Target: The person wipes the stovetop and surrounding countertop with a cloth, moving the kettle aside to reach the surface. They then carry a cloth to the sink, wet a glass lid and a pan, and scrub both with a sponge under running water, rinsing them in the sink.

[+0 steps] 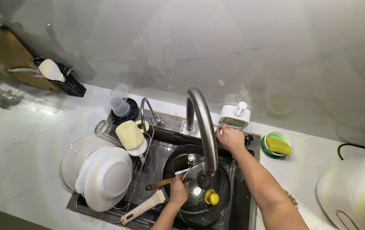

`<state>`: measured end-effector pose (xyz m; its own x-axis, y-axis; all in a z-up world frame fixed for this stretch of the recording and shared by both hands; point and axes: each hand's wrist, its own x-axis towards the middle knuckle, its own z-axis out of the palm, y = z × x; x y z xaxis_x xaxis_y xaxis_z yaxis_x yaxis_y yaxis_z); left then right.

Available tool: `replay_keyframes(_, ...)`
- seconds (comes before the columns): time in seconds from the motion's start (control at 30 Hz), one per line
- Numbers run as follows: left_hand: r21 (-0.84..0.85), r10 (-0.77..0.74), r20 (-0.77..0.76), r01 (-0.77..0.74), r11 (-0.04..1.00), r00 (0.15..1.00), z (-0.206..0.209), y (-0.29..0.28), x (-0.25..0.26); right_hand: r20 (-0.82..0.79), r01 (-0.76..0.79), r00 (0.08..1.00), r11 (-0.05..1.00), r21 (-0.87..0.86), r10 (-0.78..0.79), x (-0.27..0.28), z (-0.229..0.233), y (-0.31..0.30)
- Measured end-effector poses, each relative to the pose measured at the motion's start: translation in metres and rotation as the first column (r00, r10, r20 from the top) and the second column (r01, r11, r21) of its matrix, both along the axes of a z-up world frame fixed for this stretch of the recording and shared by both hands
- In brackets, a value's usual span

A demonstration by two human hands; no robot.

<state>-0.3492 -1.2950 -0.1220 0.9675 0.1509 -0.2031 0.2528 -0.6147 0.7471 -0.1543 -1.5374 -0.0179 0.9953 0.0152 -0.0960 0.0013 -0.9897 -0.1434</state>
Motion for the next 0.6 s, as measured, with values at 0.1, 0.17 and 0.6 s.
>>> replay_keyframes(0.1, -0.161, 0.021, -0.130, -0.042, 0.986, 0.991, -0.006, 0.001, 0.005, -0.017, -0.015, 1.000, 1.000, -0.010, 0.014, -0.001, -0.003, -0.007)
replay_keyframes(0.17, -0.284, 0.012, -0.409, -0.139, 0.949, 0.912, -0.007, 0.004, 0.010, -0.047, -0.022, 0.999, 1.000, -0.007, 0.021, 0.004, -0.004, -0.006)
replay_keyframes(0.6, -0.773, -0.040, -0.299, -0.217, 0.597, 0.953, 0.018, 0.028, 0.007, 0.023, 0.182, 0.977, 0.891, 0.416, -0.211, -0.129, -0.013, -0.013)
